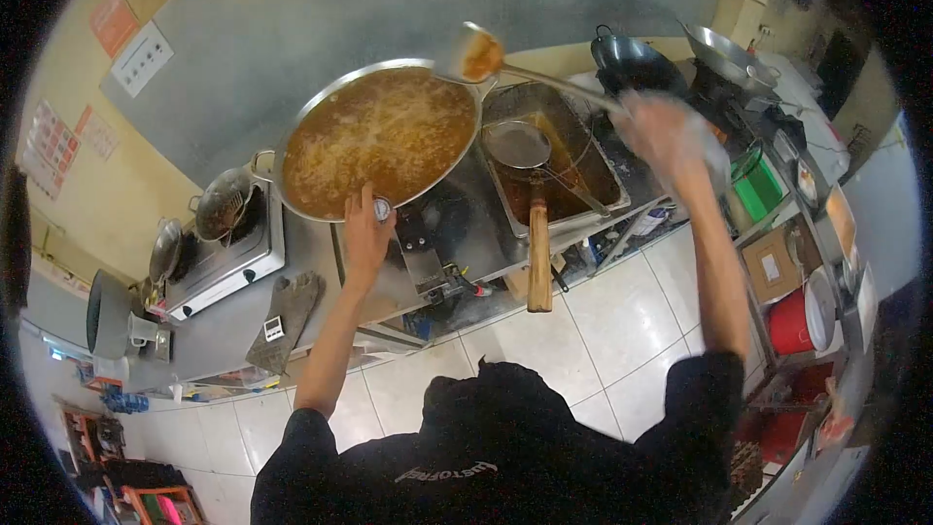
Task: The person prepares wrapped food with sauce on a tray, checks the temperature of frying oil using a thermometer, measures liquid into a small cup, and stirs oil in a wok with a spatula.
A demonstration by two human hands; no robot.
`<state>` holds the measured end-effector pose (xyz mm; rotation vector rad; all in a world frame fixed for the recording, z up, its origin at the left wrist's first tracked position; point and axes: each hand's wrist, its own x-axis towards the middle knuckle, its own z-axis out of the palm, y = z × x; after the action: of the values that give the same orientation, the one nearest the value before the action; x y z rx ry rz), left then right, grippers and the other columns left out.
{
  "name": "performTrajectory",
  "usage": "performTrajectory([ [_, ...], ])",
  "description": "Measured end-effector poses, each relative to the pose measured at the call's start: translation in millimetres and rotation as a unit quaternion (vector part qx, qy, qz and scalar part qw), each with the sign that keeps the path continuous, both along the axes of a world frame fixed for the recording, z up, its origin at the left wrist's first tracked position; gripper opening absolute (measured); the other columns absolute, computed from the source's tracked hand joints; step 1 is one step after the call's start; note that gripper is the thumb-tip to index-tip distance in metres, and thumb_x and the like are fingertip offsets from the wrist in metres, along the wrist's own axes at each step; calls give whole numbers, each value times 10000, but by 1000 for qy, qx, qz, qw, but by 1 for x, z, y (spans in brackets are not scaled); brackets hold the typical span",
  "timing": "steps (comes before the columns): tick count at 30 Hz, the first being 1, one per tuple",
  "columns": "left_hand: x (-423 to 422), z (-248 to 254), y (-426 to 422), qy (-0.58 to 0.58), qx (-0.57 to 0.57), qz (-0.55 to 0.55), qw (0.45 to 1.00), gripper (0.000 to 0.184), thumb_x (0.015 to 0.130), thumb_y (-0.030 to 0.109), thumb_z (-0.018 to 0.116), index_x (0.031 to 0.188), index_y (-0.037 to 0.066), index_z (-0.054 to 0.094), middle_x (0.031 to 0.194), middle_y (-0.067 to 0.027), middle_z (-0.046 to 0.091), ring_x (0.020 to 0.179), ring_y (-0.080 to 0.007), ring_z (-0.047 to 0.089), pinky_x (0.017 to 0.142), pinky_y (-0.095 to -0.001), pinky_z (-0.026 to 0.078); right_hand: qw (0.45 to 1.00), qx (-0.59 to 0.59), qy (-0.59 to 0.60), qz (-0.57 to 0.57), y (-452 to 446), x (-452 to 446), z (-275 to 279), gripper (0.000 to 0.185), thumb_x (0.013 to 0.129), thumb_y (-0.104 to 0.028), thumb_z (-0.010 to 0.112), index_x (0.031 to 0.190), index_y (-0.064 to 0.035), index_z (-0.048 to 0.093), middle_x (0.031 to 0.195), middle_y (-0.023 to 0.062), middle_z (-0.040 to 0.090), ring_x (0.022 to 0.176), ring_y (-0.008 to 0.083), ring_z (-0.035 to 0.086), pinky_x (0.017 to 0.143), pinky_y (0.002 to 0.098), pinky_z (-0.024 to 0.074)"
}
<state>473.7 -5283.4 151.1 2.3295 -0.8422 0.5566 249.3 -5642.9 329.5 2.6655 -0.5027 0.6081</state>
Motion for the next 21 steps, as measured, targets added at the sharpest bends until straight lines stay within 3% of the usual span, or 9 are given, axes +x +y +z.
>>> performTrajectory([
  [2,2,1,0,-18,1,1,1000,641,722,47,713,1293,-15,428,1094,-249,537,1066,-451,499,955,-507,396,997,-31,20,66,-18,57,16,255,924,-280,527,881,-64,656,758,197,649,688,343,653,581,449,510],
  [6,-3,16,5,-25,26,22,999,692,700,38,716,1313,-18,399,1079,-260,543,1046,-465,505,923,-495,431,984,-112,133,46,6,168,67,186,854,-118,550,899,-8,693,855,243,666,839,323,679,683,443,530],
  [9,-15,64,23,-39,6,11,999,686,696,36,722,1296,-30,397,1058,-256,555,1006,-457,538,865,-486,468,974,-180,122,63,57,200,93,209,796,-130,652,960,-2,672,883,192,669,814,292,672,722,380,538],
  [11,-23,116,42,38,-40,-23,998,668,689,29,726,1269,-33,399,1046,-250,563,985,-440,567,823,-483,484,962,-227,149,31,67,235,97,263,752,-113,693,994,-11,685,886,164,678,800,285,677,694,369,543],
  [15,-6,201,85,-45,-80,-46,995,655,666,29,745,1237,32,425,1037,-233,571,956,-425,578,805,-468,485,935,-279,207,70,71,289,106,246,721,-126,728,946,-28,714,886,153,693,814,276,681,698,387,543],
  [18,21,236,105,-113,-84,-39,989,604,633,21,771,1141,25,444,991,-197,626,930,-371,628,792,-412,497,923,-281,264,24,87,306,103,194,706,-159,740,857,-38,728,884,149,704,842,265,680,735,393,535],
  [20,38,255,116,-203,-80,-72,973,604,633,15,760,1151,42,450,987,-200,625,920,-376,626,799,-407,495,937,-224,268,13,86,314,93,183,712,-207,727,801,-48,732,878,156,707,833,272,680,749,385,529],
  [21,46,265,122,-205,-88,-67,973,604,633,15,760,1151,42,450,987,-200,625,920,-376,626,799,-407,495,933,-194,304,12,85,318,86,232,714,-236,732,868,-62,732,894,136,711,825,278,679,743,398,533],
])
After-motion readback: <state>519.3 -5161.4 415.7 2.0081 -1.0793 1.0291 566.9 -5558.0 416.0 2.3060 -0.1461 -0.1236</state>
